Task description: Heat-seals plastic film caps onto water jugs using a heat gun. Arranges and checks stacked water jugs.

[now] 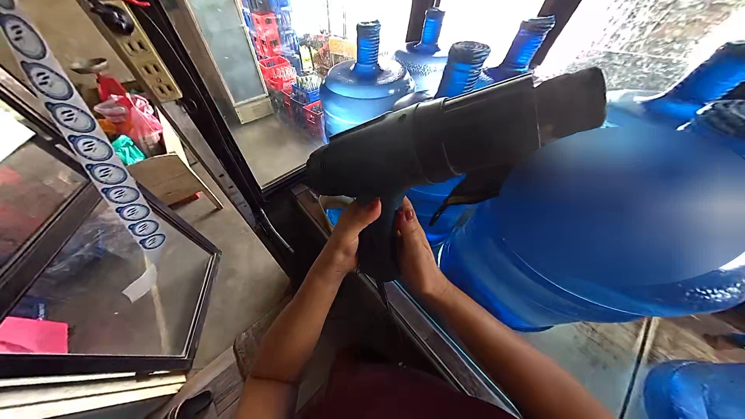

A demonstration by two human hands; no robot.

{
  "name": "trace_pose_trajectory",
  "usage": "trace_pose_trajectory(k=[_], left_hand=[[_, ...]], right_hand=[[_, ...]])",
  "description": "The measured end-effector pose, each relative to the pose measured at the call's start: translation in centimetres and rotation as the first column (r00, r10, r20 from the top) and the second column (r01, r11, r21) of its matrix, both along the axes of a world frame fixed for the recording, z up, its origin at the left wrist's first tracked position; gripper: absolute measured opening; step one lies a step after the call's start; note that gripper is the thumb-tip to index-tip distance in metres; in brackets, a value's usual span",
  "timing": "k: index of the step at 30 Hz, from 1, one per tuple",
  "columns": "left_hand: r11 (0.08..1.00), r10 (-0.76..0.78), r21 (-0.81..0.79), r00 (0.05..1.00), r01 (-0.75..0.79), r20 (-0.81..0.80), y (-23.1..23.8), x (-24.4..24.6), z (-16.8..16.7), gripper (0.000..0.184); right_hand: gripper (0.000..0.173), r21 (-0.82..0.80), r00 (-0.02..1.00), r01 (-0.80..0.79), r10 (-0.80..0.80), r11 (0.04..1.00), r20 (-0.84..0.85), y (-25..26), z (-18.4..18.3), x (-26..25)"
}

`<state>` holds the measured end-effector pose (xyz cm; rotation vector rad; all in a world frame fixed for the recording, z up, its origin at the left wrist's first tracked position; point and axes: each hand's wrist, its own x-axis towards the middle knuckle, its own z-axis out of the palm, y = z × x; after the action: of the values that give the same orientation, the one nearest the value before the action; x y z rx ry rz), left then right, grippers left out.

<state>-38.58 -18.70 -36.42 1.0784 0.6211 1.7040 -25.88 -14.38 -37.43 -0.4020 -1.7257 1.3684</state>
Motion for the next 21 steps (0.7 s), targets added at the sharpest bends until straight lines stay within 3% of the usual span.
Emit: trace_pose_trajectory(k=[3, 6, 8, 10, 12, 15, 17, 18, 19, 21], left_hand=[[1.0, 0.018, -0.003, 1.0, -0.018, -0.018, -0.2, -1.2, -0.1, 0.037], [0.999, 0.045, 0.006, 0.997, -0.045, -0.063, -0.8, -3.0, -0.2, 0.036], [0.993, 0.119, 0.023, 0.977, -0.117, -0.176, -1.6, -5.0, -0.2, 0.033], [0.982, 0.189, 0.089, 0.92, -0.169, -0.343, -2.8, -7.9, 0.2, 0.029], [0.968, 0.245, 0.181, 0.816, -0.175, -0.523, -4.0, -11.1, 0.9, 0.025], [0.928, 0.373, 0.306, 0.508, -0.214, -0.776, -4.6, -15.0, 1.3, 0.028], [0.903, 0.396, 0.33, 0.231, -0.276, -0.889, -4.5, -16.4, 1.6, 0.038], [0.908, 0.36, 0.31, 0.148, -0.281, -0.921, -4.4, -16.9, 1.8, 0.042], [0.92, 0.317, 0.282, 0.096, -0.271, -0.943, -4.2, -17.3, 2.1, 0.045], [0.94, 0.261, 0.246, 0.035, -0.237, -0.965, -3.9, -17.8, 2.8, 0.044]], right_hand=[[0.064, -0.025, 1.0, 0.011, -0.011, 1.0, -0.001, -0.4, 0.0, -1.3], [0.082, -0.016, 0.997, -0.035, 0.036, 0.999, 0.061, -0.4, -0.2, -2.2], [0.099, 0.011, 0.984, -0.098, 0.096, 0.995, 0.151, -0.5, -0.3, -2.0], [0.094, 0.173, 0.956, -0.171, 0.121, 0.97, 0.268, -1.0, -0.4, -1.4], [0.074, 0.439, 0.962, -0.183, 0.069, 0.88, 0.263, -2.1, -0.2, -1.0], [0.046, 0.793, 0.989, 0.075, -0.145, 0.604, 0.017, -3.3, 1.1, -1.5], [0.056, 0.874, 0.943, 0.181, -0.333, 0.45, -0.024, -2.6, 2.3, -2.9], [0.07, 0.891, 0.918, 0.168, -0.397, 0.422, 0.015, -1.7, 2.9, -4.0], [0.085, 0.892, 0.903, 0.128, -0.423, 0.434, 0.076, -0.4, 3.3, -5.1], [0.109, 0.827, 0.899, 0.027, -0.375, 0.561, 0.226, 2.6, 3.7, -7.4]])
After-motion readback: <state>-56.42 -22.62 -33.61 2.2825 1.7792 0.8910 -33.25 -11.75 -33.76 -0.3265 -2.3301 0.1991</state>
